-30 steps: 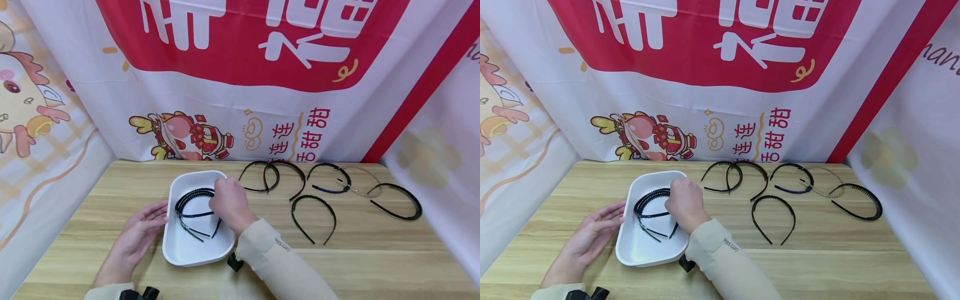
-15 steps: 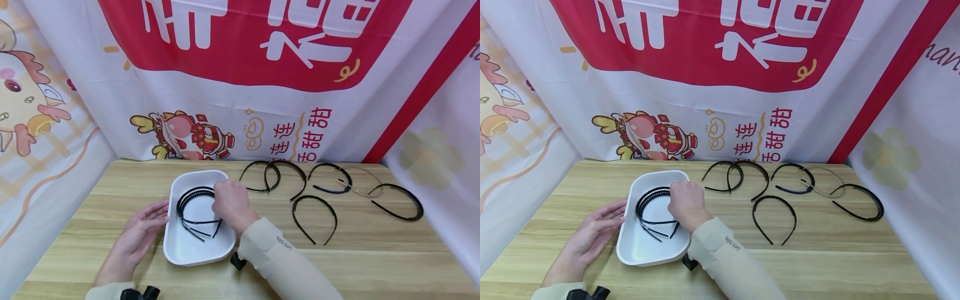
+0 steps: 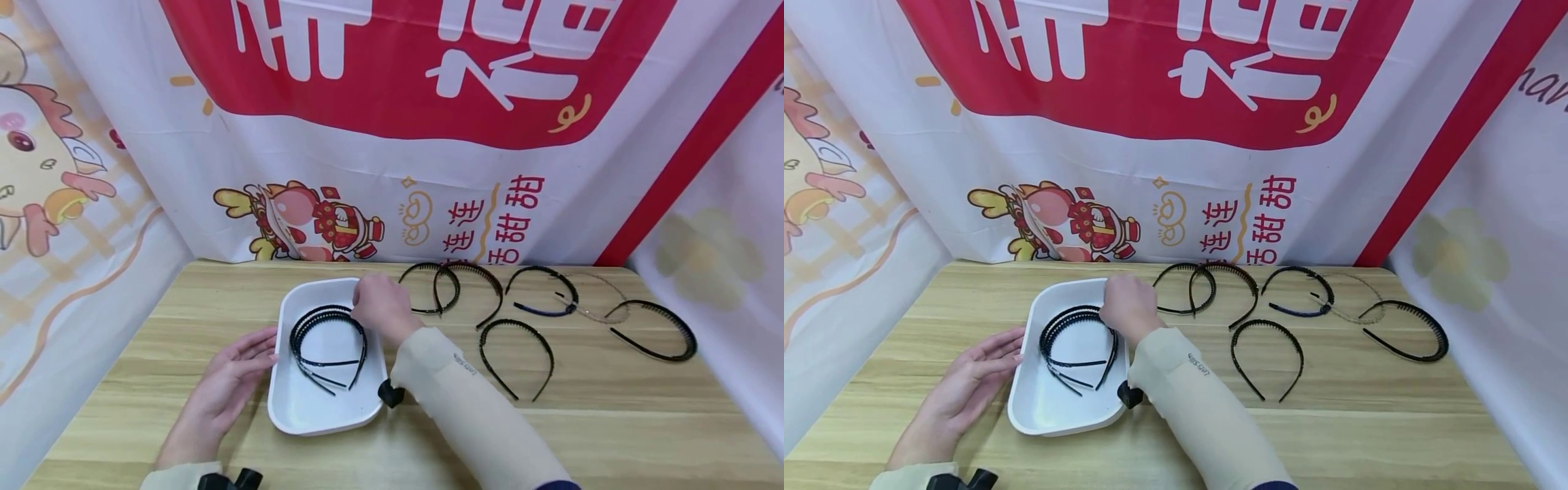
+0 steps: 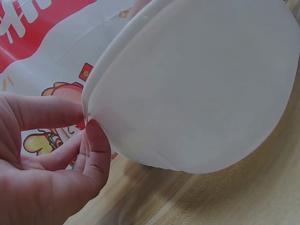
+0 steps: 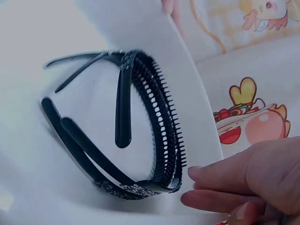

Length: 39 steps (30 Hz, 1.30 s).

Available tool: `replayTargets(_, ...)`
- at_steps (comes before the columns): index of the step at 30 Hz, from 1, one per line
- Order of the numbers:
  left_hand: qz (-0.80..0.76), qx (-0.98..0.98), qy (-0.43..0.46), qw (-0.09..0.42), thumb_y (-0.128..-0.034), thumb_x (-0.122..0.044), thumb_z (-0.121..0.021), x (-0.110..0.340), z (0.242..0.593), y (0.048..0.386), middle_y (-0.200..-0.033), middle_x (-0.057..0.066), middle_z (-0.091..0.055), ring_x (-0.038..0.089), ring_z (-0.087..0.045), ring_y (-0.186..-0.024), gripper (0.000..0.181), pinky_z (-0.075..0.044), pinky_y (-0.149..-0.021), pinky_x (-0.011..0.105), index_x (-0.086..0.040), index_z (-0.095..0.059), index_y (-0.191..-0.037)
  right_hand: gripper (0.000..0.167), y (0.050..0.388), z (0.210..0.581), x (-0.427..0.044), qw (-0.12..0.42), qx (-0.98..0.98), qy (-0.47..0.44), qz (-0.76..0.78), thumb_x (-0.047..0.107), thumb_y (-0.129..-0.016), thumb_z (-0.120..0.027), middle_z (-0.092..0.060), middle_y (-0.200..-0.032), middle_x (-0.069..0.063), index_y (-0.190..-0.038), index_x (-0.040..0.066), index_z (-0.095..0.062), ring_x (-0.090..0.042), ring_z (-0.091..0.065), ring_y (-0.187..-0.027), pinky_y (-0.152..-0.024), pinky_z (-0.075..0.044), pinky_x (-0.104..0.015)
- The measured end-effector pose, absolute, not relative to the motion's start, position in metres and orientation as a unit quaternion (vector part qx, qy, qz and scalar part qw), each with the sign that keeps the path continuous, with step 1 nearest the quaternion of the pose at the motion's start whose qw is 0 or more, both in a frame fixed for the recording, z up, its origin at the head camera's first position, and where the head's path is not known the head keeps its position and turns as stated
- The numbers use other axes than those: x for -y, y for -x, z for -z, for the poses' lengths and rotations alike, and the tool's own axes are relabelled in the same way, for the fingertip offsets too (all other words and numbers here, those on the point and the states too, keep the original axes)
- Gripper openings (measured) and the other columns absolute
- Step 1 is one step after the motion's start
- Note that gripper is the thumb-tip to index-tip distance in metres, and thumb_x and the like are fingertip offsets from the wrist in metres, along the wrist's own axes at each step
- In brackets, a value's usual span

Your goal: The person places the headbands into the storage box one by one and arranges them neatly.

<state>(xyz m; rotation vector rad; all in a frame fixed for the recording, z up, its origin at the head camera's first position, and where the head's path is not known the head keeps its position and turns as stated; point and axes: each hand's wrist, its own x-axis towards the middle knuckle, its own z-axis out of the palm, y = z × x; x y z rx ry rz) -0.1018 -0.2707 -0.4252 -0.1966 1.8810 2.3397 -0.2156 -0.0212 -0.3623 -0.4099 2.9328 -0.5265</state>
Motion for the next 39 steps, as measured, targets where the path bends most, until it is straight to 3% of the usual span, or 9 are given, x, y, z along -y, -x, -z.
replayTargets(5,-0.775,-0.626,0.06,0.068,-0.1001,0.008,-0.061,0.269,0.425,0.101,-0.123,-0.008,-0.073,0.007,-0.069,-0.114,0.043,-0.059,-0.101,0.02,-0.011,-0.058,-0.138,0.034,0.22,0.361,0.026,0.074,-0.979,0.13,0.138,0.014,-0.092,-0.078,-0.053,-0.06,0.007,-0.063,0.018,-0.06,-0.014,-0.055,-0.064,-0.054,-0.043,-0.029)
replayTargets(9,-0.777,-0.624,0.058,0.065,-0.1,0.009,-0.061,0.269,0.425,0.101,-0.123,-0.007,-0.074,0.007,-0.069,-0.115,0.042,-0.059,-0.101,0.02,-0.012,-0.059,-0.137,0.045,0.22,0.36,0.029,0.068,-0.982,0.129,0.117,0.011,-0.092,-0.074,-0.042,-0.054,0.006,-0.057,0.02,-0.046,-0.015,-0.052,-0.061,-0.051,-0.042,-0.029)
replayTargets(24,-0.776,-0.624,0.065,0.067,-0.1001,0.008,-0.062,0.27,0.424,0.101,-0.122,-0.008,-0.073,0.007,-0.068,-0.115,0.043,-0.059,-0.101,0.02,-0.012,-0.059,-0.138,0.02,0.218,0.361,0.035,0.06,-0.987,0.14,0.054,0.018,-0.097,-0.074,-0.067,-0.08,0.002,-0.077,0.019,-0.067,-0.016,-0.06,-0.073,-0.057,-0.05,-0.031)
replayTargets(28,-0.775,-0.625,0.066,0.067,-0.1001,0.008,-0.061,0.27,0.423,0.101,-0.122,-0.008,-0.073,0.006,-0.068,-0.115,0.042,-0.059,-0.102,0.02,-0.012,-0.058,-0.137,0.025,0.218,0.361,0.035,0.063,-0.987,0.133,0.062,0.019,-0.096,-0.074,-0.065,-0.077,0.003,-0.073,0.019,-0.064,-0.016,-0.06,-0.073,-0.057,-0.05,-0.031)
replayTargets(34,-0.768,-0.632,0.075,0.069,-0.1005,0.007,-0.062,0.269,0.422,0.101,-0.123,-0.009,-0.072,0.006,-0.068,-0.116,0.048,-0.058,-0.102,0.019,-0.005,-0.051,-0.145,0.043,0.218,0.364,0.032,0.068,-0.983,0.116,0.123,0.015,-0.092,-0.075,-0.048,-0.058,0.006,-0.057,0.019,-0.05,-0.015,-0.052,-0.065,-0.052,-0.043,-0.03)
replayTargets(36,-0.766,-0.634,0.079,0.07,-0.1007,0.006,-0.063,0.269,0.422,0.101,-0.123,-0.009,-0.072,0.006,-0.067,-0.116,0.05,-0.058,-0.102,0.019,-0.003,-0.049,-0.148,0.04,0.218,0.365,0.03,0.067,-0.981,0.112,0.144,0.013,-0.09,-0.075,-0.05,-0.057,0.007,-0.056,0.019,-0.055,-0.015,-0.052,-0.065,-0.053,-0.043,-0.03)
replayTargets(39,-0.764,-0.636,0.082,0.071,-0.1005,0.006,-0.062,0.269,0.422,0.101,-0.123,-0.009,-0.072,0.006,-0.067,-0.116,0.053,-0.058,-0.103,0.019,-0.001,-0.046,-0.151,0.026,0.216,0.365,0.028,0.062,-0.978,0.112,0.166,0.011,-0.089,-0.075,-0.066,-0.068,0.009,-0.066,0.022,-0.073,-0.014,-0.058,-0.071,-0.058,-0.047,-0.03)
